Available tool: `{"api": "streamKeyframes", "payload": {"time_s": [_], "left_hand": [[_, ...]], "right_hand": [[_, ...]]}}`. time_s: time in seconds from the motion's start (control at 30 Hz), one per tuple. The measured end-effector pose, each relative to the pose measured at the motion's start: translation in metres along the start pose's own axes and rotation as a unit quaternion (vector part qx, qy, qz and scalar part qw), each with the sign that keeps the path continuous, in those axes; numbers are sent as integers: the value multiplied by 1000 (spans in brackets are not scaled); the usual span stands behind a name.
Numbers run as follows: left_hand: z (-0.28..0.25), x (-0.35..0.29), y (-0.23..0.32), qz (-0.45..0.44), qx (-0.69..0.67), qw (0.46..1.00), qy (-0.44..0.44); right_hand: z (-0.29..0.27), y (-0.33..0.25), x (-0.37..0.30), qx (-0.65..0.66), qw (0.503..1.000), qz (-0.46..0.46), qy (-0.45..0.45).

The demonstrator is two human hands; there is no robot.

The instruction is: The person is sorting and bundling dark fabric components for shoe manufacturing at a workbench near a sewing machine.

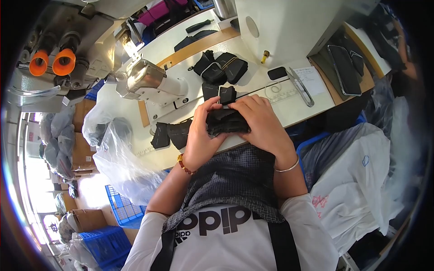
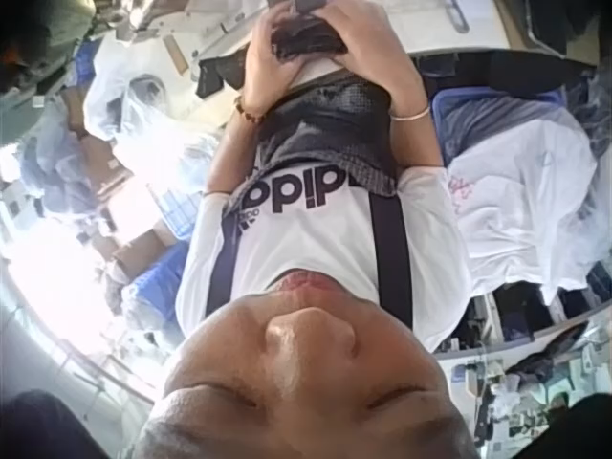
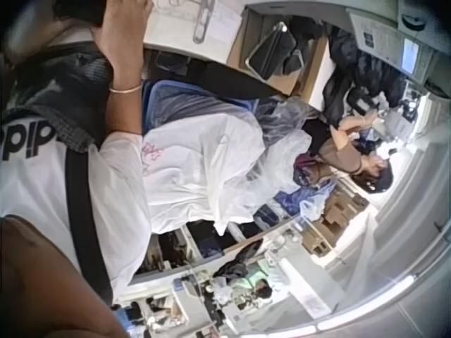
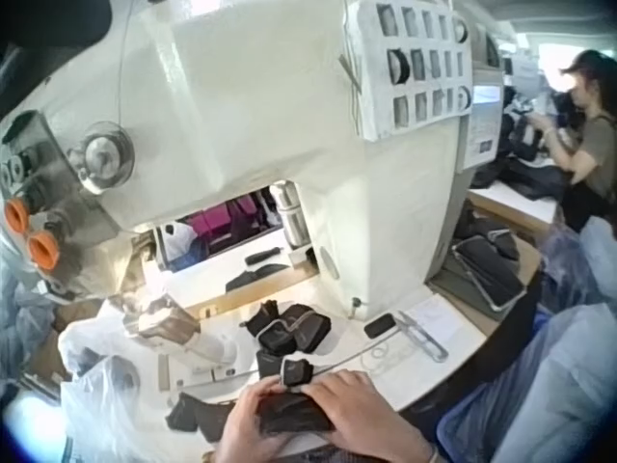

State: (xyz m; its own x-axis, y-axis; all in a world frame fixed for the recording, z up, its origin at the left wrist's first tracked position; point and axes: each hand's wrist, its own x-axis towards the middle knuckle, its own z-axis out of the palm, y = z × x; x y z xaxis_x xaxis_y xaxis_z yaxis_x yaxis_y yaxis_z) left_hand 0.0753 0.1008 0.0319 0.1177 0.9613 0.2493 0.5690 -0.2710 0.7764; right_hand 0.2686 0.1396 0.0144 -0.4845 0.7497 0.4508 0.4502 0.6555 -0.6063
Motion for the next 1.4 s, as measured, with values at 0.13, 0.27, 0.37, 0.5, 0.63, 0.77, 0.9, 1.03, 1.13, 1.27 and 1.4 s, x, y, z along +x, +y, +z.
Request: {"api": "streamKeyframes", "payload": {"time_s": [0.13, 0.27, 0.37, 0.5, 0.63, 0.77, 0.9, 1.03, 1.13, 1.27, 1.4], "left_hand": [[3, 4, -6, -13, -10, 1000, 8], [2, -5, -7, -38, -55, 997, 37], [9, -10, -9, -52, -113, 991, 53], [15, -13, -10, -49, -117, 989, 72], [20, -15, -13, -43, -176, 980, 79], [26, -15, -2, -41, -109, 987, 107], [28, -17, -4, -48, -112, 988, 98], [27, -17, -2, 5, -138, 982, 128], [25, -14, 4, 37, -143, 977, 153], [27, -12, -3, -38, -169, 977, 123], [25, -9, -3, -52, -167, 973, 149]], "right_hand": [[5, 3, 9, 26, 1000, 2, -17], [10, -4, 8, 52, 998, -22, 10], [13, -5, 6, 19, 999, -33, 5], [9, -13, 7, 0, 1000, -27, 8], [9, -19, 5, -44, 999, -22, 5], [22, -22, 1, -67, 998, -12, 15], [22, -18, 1, -29, 999, -7, 19], [19, -23, 7, 21, 996, -41, 81], [28, -19, 7, 31, 990, -56, 124], [29, -18, 4, -67, 995, -30, 68], [24, -21, 5, -80, 996, -6, 50]]}}
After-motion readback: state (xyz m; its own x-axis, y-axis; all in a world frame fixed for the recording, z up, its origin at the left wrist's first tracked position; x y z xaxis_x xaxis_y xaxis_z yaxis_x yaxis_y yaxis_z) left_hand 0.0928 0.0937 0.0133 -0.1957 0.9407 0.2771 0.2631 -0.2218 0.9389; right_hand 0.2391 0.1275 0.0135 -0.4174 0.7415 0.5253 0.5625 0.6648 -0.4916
